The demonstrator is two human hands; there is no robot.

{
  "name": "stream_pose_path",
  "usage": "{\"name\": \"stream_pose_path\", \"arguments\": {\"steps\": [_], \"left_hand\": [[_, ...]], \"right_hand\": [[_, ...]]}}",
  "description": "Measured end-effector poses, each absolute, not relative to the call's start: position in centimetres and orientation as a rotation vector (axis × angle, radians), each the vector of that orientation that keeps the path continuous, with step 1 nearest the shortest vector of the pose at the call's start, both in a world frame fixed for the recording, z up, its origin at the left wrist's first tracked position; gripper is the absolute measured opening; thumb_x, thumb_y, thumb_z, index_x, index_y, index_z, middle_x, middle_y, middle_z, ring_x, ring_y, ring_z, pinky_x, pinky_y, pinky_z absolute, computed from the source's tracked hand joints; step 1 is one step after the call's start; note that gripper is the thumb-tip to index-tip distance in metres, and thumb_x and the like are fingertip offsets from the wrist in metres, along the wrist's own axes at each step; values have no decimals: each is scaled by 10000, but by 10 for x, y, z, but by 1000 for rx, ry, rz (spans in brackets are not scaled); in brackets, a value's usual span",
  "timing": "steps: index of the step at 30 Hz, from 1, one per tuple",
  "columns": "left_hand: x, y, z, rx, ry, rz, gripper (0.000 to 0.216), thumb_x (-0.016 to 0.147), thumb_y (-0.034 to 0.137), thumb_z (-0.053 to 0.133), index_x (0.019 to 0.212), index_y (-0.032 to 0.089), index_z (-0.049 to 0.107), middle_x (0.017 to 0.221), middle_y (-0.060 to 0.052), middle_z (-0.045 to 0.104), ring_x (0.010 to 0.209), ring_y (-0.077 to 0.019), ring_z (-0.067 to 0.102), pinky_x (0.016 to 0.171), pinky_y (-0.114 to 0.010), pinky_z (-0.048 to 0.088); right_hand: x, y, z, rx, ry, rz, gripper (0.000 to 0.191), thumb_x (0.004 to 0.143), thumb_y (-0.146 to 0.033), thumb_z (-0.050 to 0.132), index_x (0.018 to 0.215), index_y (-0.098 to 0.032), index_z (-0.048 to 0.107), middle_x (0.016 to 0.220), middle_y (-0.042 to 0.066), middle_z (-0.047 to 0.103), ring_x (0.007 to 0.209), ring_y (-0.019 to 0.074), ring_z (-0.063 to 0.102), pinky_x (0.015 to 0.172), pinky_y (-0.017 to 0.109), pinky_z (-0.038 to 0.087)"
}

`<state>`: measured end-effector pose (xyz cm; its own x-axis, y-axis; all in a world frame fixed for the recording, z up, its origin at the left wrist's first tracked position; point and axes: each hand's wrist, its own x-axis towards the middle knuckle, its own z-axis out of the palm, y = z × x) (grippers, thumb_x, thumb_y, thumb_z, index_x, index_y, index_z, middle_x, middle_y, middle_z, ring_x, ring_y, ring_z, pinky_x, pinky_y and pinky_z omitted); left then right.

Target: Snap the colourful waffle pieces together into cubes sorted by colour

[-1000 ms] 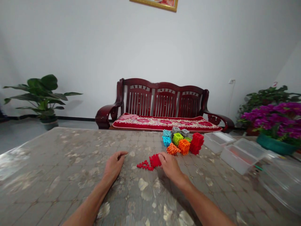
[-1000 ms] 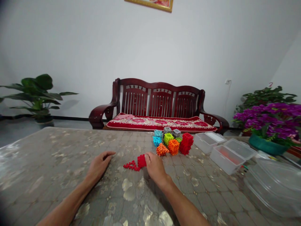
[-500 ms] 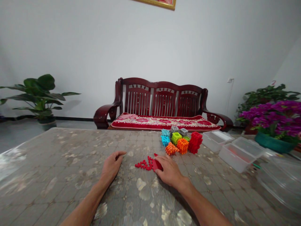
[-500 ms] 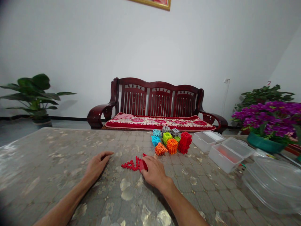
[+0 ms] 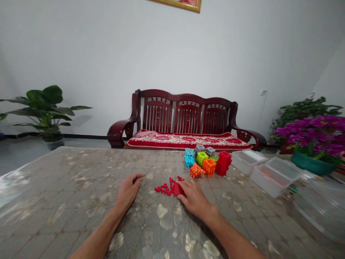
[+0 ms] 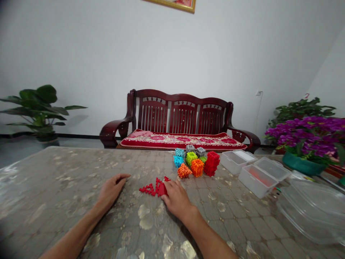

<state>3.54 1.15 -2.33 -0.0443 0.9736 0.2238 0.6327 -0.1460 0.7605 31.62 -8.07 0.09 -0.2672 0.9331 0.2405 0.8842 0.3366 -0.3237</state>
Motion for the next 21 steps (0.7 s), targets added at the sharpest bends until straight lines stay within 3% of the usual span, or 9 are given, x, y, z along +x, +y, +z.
{"name": "stream_pose_path", "arguments": {"steps": [9, 21], "left_hand": [[36, 11, -19, 1801, 1726, 1074, 346, 795, 316, 463, 974, 221, 744, 966, -30, 782, 933, -214, 700, 870, -306, 516], [36, 10, -17, 1792, 1714, 1054, 379, 798, 316, 448, 1008, 198, 740, 971, -41, 775, 920, -215, 697, 881, -310, 516]], "right_hand": [[310, -86, -2, -1603, -2153, -77, 389, 886, -264, 590, 1266, -182, 617, 1208, 123, 678, 1138, 266, 591, 1024, 415, 451], [340, -94, 4, -1250, -1996, -193, 315, 848, -264, 601, 1152, -215, 670, 1150, 86, 708, 1078, 193, 655, 966, 324, 519]]}}
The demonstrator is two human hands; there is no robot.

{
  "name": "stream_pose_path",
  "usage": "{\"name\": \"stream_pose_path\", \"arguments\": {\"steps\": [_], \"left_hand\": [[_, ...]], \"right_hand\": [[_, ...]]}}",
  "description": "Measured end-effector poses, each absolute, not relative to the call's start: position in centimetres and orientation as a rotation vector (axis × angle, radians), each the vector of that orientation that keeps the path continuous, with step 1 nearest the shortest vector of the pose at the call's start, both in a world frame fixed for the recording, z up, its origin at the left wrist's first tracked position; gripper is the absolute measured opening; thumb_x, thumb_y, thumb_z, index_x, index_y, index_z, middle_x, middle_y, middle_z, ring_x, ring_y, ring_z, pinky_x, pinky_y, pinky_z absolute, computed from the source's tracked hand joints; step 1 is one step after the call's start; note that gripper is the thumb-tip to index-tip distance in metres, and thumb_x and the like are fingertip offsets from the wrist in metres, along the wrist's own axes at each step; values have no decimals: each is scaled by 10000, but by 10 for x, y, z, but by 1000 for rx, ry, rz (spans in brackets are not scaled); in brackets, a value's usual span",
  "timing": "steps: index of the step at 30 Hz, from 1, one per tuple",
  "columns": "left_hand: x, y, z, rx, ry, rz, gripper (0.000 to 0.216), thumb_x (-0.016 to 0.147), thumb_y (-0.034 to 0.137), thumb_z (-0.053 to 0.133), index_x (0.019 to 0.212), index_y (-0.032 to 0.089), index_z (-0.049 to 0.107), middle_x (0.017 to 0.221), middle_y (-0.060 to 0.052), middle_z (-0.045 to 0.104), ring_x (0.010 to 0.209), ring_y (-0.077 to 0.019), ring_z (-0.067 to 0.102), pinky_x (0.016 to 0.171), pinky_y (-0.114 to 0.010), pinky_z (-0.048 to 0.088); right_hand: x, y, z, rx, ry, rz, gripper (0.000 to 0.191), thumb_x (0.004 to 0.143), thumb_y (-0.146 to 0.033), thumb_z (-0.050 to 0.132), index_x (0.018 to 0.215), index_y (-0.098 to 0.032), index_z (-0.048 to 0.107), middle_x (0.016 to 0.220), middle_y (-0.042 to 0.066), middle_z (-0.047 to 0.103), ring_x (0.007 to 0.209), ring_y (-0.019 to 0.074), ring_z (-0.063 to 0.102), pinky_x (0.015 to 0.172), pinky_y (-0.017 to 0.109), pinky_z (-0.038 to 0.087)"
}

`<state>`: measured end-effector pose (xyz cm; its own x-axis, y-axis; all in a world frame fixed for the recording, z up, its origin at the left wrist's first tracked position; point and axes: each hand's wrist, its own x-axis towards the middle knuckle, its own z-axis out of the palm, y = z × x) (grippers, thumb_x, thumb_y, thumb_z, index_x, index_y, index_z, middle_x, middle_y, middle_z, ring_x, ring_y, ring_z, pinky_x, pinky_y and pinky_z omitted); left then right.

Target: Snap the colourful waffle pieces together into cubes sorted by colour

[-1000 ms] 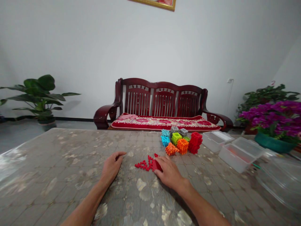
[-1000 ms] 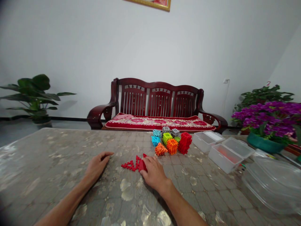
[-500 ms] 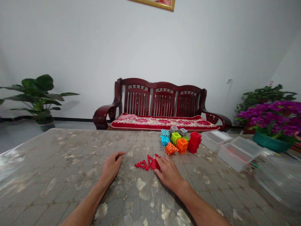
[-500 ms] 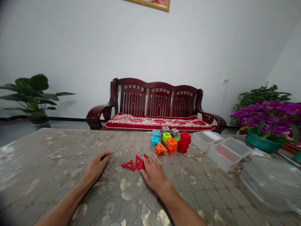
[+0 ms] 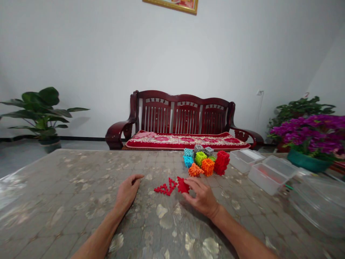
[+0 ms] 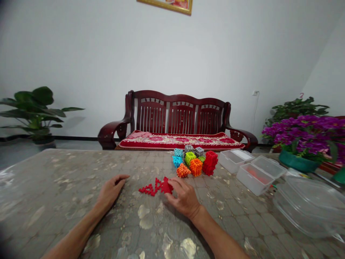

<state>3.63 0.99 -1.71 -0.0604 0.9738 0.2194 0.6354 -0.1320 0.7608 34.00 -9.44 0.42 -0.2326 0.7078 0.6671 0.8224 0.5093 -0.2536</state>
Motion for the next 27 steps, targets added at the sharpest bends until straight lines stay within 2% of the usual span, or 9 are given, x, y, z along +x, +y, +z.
{"name": "stream_pose_path", "arguments": {"steps": [3, 7, 9, 13, 22, 27], "left_hand": [[36, 10, -17, 1794, 1714, 1047, 370, 798, 317, 455, 1003, 205, 741, 965, -37, 776, 911, -216, 698, 880, -312, 517], [36, 10, -18, 1796, 1720, 1054, 364, 801, 327, 454, 996, 215, 740, 970, -31, 775, 918, -218, 698, 887, -311, 515], [35, 11, -19, 1808, 1716, 1053, 366, 801, 325, 450, 999, 219, 739, 976, -30, 775, 925, -218, 698, 883, -307, 515], [34, 12, -20, 1808, 1714, 1054, 357, 793, 321, 455, 983, 224, 741, 964, -24, 779, 920, -213, 700, 869, -296, 520], [36, 11, -16, 1800, 1722, 1037, 359, 779, 333, 460, 972, 228, 744, 937, -24, 780, 890, -220, 701, 843, -302, 523], [35, 11, -18, 1815, 1712, 1065, 357, 779, 332, 454, 960, 230, 744, 945, -22, 781, 902, -218, 700, 851, -297, 524]], "right_hand": [[373, -97, 8, -1392, -1814, -259, 311, 865, -332, 585, 1132, -203, 678, 1126, 98, 713, 962, 195, 679, 886, 326, 540], [420, -97, 9, -1821, -1437, -298, 424, 857, -480, 553, 1141, -189, 674, 939, 80, 741, 707, 190, 662, 725, 319, 520], [437, -96, 6, -2013, -1340, -287, 457, 850, -513, 546, 1165, -203, 663, 950, 71, 749, 747, 215, 680, 720, 325, 504], [448, -96, 2, -2243, -1352, -208, 408, 857, -479, 564, 1165, -231, 664, 1098, 69, 742, 939, 258, 697, 771, 338, 495], [442, -96, 4, -2385, -1461, -234, 424, 882, -451, 580, 1218, -203, 652, 1147, 128, 714, 1005, 292, 676, 779, 365, 494], [445, -94, 0, -2381, -1526, -249, 338, 889, -391, 575, 1141, -203, 698, 1094, 113, 716, 1009, 293, 658, 807, 372, 484]]}}
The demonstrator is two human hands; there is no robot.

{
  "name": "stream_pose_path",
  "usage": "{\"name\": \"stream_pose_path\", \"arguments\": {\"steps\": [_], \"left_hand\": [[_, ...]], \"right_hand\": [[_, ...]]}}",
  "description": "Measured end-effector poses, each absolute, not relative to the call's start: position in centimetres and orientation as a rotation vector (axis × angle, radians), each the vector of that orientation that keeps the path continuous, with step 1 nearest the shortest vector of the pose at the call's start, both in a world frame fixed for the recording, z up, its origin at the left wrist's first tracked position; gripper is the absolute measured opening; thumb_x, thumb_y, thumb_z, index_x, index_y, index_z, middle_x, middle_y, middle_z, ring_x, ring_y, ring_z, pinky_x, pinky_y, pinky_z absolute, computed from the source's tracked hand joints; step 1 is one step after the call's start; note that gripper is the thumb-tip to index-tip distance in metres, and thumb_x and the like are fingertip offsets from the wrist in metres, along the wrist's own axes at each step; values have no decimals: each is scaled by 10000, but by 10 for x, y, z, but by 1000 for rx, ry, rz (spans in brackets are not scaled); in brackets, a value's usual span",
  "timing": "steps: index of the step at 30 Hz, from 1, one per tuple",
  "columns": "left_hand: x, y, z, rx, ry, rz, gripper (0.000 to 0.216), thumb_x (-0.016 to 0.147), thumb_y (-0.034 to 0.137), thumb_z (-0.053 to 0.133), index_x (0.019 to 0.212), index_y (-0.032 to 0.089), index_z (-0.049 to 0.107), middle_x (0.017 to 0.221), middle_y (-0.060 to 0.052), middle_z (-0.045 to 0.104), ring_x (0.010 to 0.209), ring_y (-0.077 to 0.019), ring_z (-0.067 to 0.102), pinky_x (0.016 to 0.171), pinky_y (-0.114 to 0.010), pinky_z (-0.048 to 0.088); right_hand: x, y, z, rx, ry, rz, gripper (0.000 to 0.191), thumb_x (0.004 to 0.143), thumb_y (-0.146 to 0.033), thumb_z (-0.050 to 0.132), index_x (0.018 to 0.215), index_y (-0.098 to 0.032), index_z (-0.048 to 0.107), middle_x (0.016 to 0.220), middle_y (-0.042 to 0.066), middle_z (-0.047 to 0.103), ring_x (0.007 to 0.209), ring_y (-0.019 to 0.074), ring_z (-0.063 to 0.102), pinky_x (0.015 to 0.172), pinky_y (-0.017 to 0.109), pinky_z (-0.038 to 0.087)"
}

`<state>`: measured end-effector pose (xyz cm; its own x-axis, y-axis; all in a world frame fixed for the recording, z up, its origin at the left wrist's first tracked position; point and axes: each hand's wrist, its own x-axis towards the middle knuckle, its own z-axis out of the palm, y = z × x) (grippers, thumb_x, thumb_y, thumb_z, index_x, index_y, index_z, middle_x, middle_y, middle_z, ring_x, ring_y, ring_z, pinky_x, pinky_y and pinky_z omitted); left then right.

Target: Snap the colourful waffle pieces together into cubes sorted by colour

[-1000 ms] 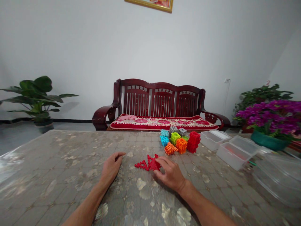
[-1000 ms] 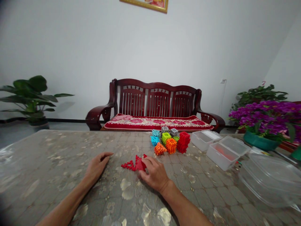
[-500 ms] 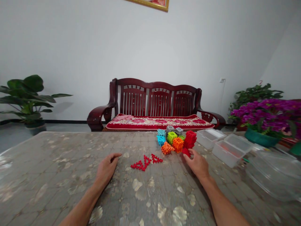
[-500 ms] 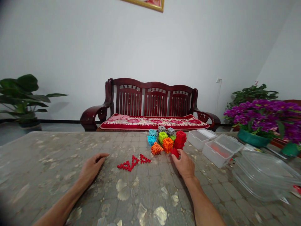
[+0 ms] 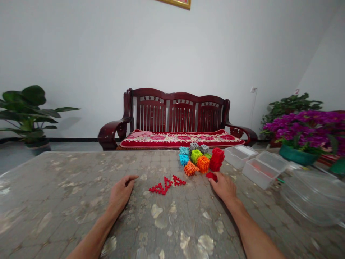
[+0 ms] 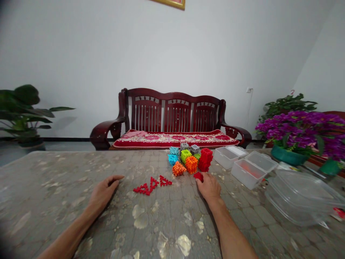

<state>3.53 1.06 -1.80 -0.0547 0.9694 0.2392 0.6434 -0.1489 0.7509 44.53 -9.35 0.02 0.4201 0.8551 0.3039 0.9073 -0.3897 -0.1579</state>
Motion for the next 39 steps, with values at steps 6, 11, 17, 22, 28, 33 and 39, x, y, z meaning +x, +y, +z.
{"name": "stream_pose_path", "arguments": {"steps": [6, 11, 17, 22, 28, 33, 39], "left_hand": [[35, 11, -20, 1820, 1713, 1068, 361, 785, 340, 453, 967, 232, 744, 968, -19, 778, 926, -217, 696, 880, -299, 516], [36, 11, -20, 1804, 1719, 1038, 378, 788, 332, 443, 989, 217, 743, 960, -31, 776, 921, -220, 697, 870, -307, 515], [37, 10, -19, 1817, 1701, 1046, 377, 788, 320, 447, 997, 210, 741, 973, -35, 773, 925, -220, 693, 883, -317, 511], [37, 10, -20, 1807, 1700, 1038, 354, 785, 299, 460, 985, 213, 739, 956, -32, 774, 922, -216, 691, 880, -313, 509], [37, 11, -23, 1799, 1686, 1043, 368, 792, 300, 447, 1005, 204, 731, 996, -39, 769, 951, -219, 685, 894, -319, 498], [36, 13, -25, 1810, 1679, 1039, 384, 792, 300, 440, 1023, 199, 730, 996, -44, 769, 948, -223, 685, 886, -321, 496], [36, 12, -22, 1805, 1676, 1015, 392, 796, 314, 436, 1028, 190, 727, 997, -50, 767, 944, -225, 686, 879, -323, 501]], "right_hand": [[445, -94, -4, -2218, -1497, -379, 268, 891, -363, 564, 1053, -205, 707, 1091, 95, 691, 1009, 252, 635, 844, 345, 473], [400, -97, -2, -1762, -1717, -297, 198, 926, -260, 508, 961, -210, 697, 996, 61, 707, 962, 201, 632, 887, 313, 460], [335, -88, 1, -1640, -1966, -53, 351, 908, -223, 551, 1248, -204, 636, 1264, 72, 665, 1159, 233, 565, 1029, 388, 423], [316, -81, -2, -1527, -2218, 11, 478, 923, -295, 567, 1399, -273, 534, 1480, 56, 508, 1350, 241, 433, 1143, 432, 320], [316, -83, -8, -1456, -2191, 130, 382, 903, -217, 559, 1274, -258, 637, 1323, 48, 643, 1270, 201, 521, 1104, 394, 364], [326, -87, -7, -1618, -1995, 61, 417, 831, -217, 635, 1248, -222, 650, 1277, 80, 647, 1182, 241, 555, 1046, 404, 406], [334, -86, -3, -1706, -2125, -45, 241, 920, -230, 573, 1127, -200, 694, 1077, 85, 689, 1047, 242, 589, 941, 375, 460]]}}
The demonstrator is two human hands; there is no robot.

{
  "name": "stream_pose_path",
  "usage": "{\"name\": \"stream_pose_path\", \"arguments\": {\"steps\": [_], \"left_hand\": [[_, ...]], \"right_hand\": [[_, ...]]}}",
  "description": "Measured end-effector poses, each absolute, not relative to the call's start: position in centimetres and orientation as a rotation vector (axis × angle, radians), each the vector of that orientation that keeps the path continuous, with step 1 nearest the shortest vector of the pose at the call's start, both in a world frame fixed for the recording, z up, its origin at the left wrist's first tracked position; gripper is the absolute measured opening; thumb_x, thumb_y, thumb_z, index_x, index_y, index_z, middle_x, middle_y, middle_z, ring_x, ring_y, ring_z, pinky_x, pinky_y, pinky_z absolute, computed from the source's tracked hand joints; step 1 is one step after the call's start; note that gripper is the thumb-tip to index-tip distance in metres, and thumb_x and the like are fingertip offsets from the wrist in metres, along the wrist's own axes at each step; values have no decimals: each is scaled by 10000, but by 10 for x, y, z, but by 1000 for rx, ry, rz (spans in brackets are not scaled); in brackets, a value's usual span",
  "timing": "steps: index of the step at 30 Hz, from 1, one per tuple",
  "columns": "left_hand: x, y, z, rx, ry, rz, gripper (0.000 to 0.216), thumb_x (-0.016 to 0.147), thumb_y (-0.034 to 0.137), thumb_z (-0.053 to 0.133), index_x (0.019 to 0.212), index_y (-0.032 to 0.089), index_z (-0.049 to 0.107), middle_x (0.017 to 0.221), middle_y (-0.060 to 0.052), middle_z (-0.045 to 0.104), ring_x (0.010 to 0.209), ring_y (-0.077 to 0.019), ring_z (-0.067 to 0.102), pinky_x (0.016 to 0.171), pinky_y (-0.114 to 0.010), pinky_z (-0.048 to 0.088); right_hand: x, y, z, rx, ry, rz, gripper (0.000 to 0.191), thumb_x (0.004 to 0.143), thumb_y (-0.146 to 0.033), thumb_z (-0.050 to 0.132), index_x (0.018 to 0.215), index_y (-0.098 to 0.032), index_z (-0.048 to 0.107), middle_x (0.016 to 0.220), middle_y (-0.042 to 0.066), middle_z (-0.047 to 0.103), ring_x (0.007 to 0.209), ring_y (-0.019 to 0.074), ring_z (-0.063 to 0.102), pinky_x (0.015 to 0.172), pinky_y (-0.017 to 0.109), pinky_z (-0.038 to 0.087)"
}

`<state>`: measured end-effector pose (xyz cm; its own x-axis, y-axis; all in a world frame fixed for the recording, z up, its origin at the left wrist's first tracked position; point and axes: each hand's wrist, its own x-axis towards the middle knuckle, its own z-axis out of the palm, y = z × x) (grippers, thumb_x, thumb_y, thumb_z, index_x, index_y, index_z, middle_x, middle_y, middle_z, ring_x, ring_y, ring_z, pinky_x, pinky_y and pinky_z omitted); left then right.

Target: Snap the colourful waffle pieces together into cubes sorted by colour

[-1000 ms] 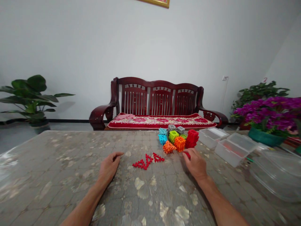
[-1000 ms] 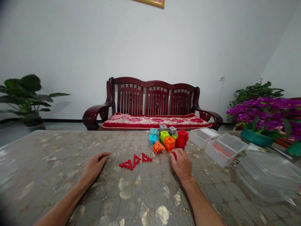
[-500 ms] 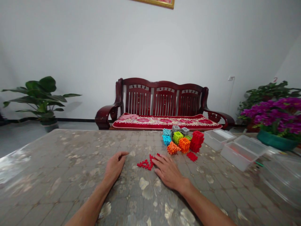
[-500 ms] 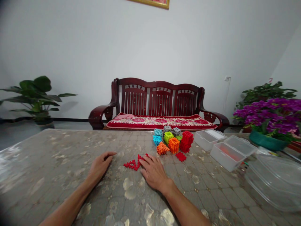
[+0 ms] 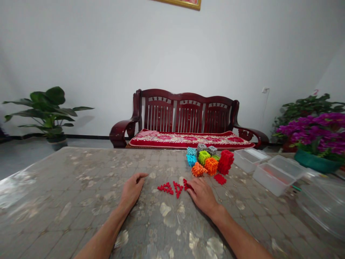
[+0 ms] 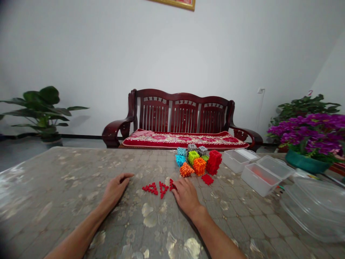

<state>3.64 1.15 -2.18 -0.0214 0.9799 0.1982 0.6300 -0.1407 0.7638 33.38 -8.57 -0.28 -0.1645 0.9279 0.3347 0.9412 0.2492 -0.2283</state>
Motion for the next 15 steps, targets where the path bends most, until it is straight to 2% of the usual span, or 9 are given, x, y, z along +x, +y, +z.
{"name": "stream_pose_path", "arguments": {"steps": [4, 9, 15], "left_hand": [[37, 11, -20, 1797, 1684, 1020, 397, 797, 309, 430, 1030, 184, 726, 1007, -54, 764, 955, -224, 683, 894, -325, 497], [38, 9, -19, 1796, 1689, 1018, 390, 798, 307, 433, 1025, 189, 727, 993, -49, 766, 946, -221, 686, 889, -321, 498], [38, 8, -18, 1811, 1689, 1052, 372, 790, 306, 444, 993, 198, 737, 965, -40, 772, 924, -218, 693, 870, -315, 508]], "right_hand": [[336, -83, -7, -1717, -2114, -129, 264, 930, -229, 570, 1171, -189, 670, 1102, 96, 691, 1050, 251, 598, 929, 367, 470], [345, -77, -18, -1711, -2001, -160, 286, 976, -184, 460, 1166, -193, 673, 1090, 89, 720, 1014, 213, 642, 905, 324, 478], [349, -72, -24, -1781, -1876, -116, 363, 937, -104, 433, 1213, -181, 655, 1139, 90, 720, 1056, 208, 652, 933, 319, 479]]}}
